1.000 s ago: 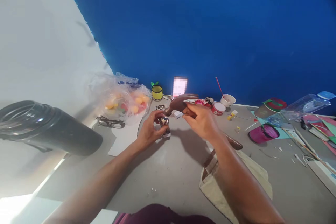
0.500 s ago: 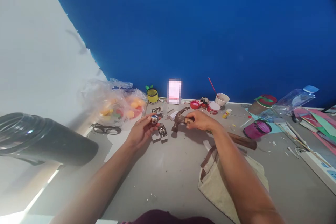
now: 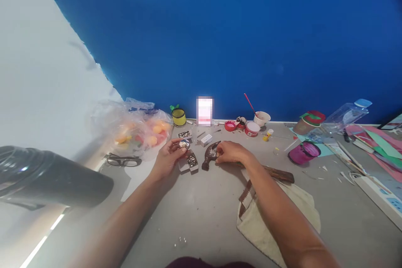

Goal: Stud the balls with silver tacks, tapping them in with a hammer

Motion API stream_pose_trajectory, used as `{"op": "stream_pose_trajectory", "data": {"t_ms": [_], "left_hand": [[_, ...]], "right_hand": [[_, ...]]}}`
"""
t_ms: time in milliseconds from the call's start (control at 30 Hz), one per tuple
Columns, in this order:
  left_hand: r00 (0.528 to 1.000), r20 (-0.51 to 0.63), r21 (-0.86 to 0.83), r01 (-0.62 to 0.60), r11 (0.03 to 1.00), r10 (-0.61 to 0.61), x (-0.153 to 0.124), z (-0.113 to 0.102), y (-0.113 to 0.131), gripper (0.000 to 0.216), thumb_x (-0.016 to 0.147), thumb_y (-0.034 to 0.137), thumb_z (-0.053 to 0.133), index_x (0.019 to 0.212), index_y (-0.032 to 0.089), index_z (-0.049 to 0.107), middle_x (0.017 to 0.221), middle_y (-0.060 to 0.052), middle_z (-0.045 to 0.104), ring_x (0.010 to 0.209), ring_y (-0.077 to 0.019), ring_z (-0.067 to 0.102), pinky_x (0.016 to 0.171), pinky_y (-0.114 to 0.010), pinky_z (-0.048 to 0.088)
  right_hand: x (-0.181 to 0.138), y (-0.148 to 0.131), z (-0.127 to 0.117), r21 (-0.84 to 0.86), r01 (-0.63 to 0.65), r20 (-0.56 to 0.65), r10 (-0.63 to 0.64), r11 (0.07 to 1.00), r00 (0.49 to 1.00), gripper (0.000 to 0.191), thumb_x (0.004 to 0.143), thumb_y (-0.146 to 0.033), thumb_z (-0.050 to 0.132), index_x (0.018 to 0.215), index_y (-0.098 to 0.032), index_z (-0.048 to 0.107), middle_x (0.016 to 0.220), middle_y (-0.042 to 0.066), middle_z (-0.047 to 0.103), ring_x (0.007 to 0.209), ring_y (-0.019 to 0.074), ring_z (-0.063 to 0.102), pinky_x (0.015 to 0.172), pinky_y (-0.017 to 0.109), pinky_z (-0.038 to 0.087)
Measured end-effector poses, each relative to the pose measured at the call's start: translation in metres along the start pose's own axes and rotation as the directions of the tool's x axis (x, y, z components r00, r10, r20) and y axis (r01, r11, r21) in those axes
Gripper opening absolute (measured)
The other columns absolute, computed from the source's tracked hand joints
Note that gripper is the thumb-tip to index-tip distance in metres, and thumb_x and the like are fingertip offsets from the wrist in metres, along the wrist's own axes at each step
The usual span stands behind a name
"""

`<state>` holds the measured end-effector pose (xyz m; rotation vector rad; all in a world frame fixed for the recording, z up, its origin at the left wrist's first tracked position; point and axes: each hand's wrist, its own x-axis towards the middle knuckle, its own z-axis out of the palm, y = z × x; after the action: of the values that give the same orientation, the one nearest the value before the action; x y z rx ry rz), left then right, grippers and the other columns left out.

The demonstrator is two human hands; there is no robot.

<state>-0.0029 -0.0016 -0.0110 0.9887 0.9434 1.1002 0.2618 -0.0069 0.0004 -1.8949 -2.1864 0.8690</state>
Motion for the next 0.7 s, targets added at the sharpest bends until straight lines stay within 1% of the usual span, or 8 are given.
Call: {"op": "stream_pose_trajectory", "data": {"t_ms": [100,167,300,367,433,500,600,700], "left_hand": [[1.000,0.017,0.085,-0.023,0.996,0.022,0.001,0.005,0.006,0.050,0.068,0.032,0.092,0.109,0.017,0.068,0.098,-0.004,0.073,0.083,-0.0215,0.074,0.074,-0.034,0.056],[0.999,0.035,0.127,-0.026,0.992,0.022,0.002,0.006,0.011,0.050,0.068,0.033,0.092,0.109,0.017,0.068,0.095,-0.004,0.073,0.078,-0.0199,0.072,0.071,-0.033,0.055],[0.999,0.046,0.141,-0.031,0.990,0.024,0.004,0.006,0.013,0.048,0.067,0.034,0.092,0.107,0.017,0.070,0.092,-0.003,0.072,0.070,-0.0168,0.068,0.066,-0.031,0.053],[0.999,0.036,0.127,-0.016,0.992,0.011,0.005,0.006,0.012,0.048,0.066,0.034,0.092,0.105,0.018,0.070,0.093,-0.003,0.072,0.069,-0.0165,0.068,0.066,-0.031,0.053],[0.999,0.037,0.118,-0.002,0.993,-0.002,0.004,0.007,0.010,0.047,0.066,0.033,0.092,0.105,0.019,0.071,0.091,-0.003,0.072,0.068,-0.0163,0.067,0.066,-0.032,0.053],[0.999,0.046,0.120,0.000,0.993,-0.005,0.004,0.007,0.009,0.046,0.067,0.033,0.092,0.106,0.019,0.071,0.088,-0.003,0.072,0.067,-0.0161,0.067,0.067,-0.032,0.054],[0.999,0.046,0.146,-0.005,0.989,-0.002,0.005,0.006,0.008,0.045,0.068,0.032,0.091,0.106,0.019,0.071,0.086,-0.003,0.072,0.068,-0.0169,0.067,0.065,-0.031,0.053],[0.999,0.050,0.164,-0.010,0.986,0.002,0.009,0.006,0.009,0.044,0.070,0.035,0.090,0.107,0.020,0.072,0.096,-0.005,0.074,0.079,-0.0196,0.070,0.072,-0.033,0.055]], "right_hand": [[-0.004,-0.005,-0.001,-0.094,-0.017,-0.071,0.011,0.995,0.997,0.036,0.068,-0.037,0.080,0.045,-0.023,0.055,0.048,0.001,0.053,0.053,0.0178,0.054,0.058,0.030,0.035],[-0.002,-0.006,-0.003,-0.121,-0.040,-0.156,0.021,0.992,0.988,0.034,0.073,-0.040,0.080,0.049,-0.023,0.062,0.053,0.004,0.060,0.059,0.0220,0.059,0.061,0.033,0.039],[0.013,-0.006,0.000,-0.114,-0.087,-0.360,0.041,0.990,0.932,0.016,0.091,-0.028,0.065,0.095,-0.021,0.078,0.094,0.016,0.075,0.094,0.0344,0.067,0.077,0.041,0.046],[0.026,-0.006,0.007,-0.114,-0.044,-0.422,-0.008,0.992,0.907,0.032,0.093,-0.018,0.060,0.123,-0.021,0.072,0.122,0.018,0.071,0.115,0.0351,0.062,0.089,0.043,0.047],[0.039,-0.004,0.018,-0.104,0.073,-0.433,-0.112,0.992,0.895,0.047,0.090,-0.010,0.062,0.135,-0.024,0.065,0.140,0.015,0.062,0.126,0.0314,0.056,0.098,0.040,0.045],[0.050,-0.003,0.027,-0.067,0.183,-0.416,-0.194,0.981,0.888,0.045,0.089,-0.008,0.064,0.130,-0.025,0.068,0.141,0.012,0.061,0.126,0.0281,0.056,0.103,0.039,0.044],[0.058,0.000,0.032,-0.005,0.245,-0.420,-0.224,0.970,0.879,0.028,0.090,-0.015,0.067,0.116,-0.023,0.074,0.131,0.011,0.066,0.123,0.0260,0.057,0.106,0.041,0.043],[0.054,0.000,0.027,0.252,0.315,-0.457,-0.174,0.915,0.872,0.021,0.088,-0.026,0.073,0.108,-0.021,0.074,0.137,0.012,0.064,0.128,0.0264,0.056,0.104,0.040,0.046]]}}
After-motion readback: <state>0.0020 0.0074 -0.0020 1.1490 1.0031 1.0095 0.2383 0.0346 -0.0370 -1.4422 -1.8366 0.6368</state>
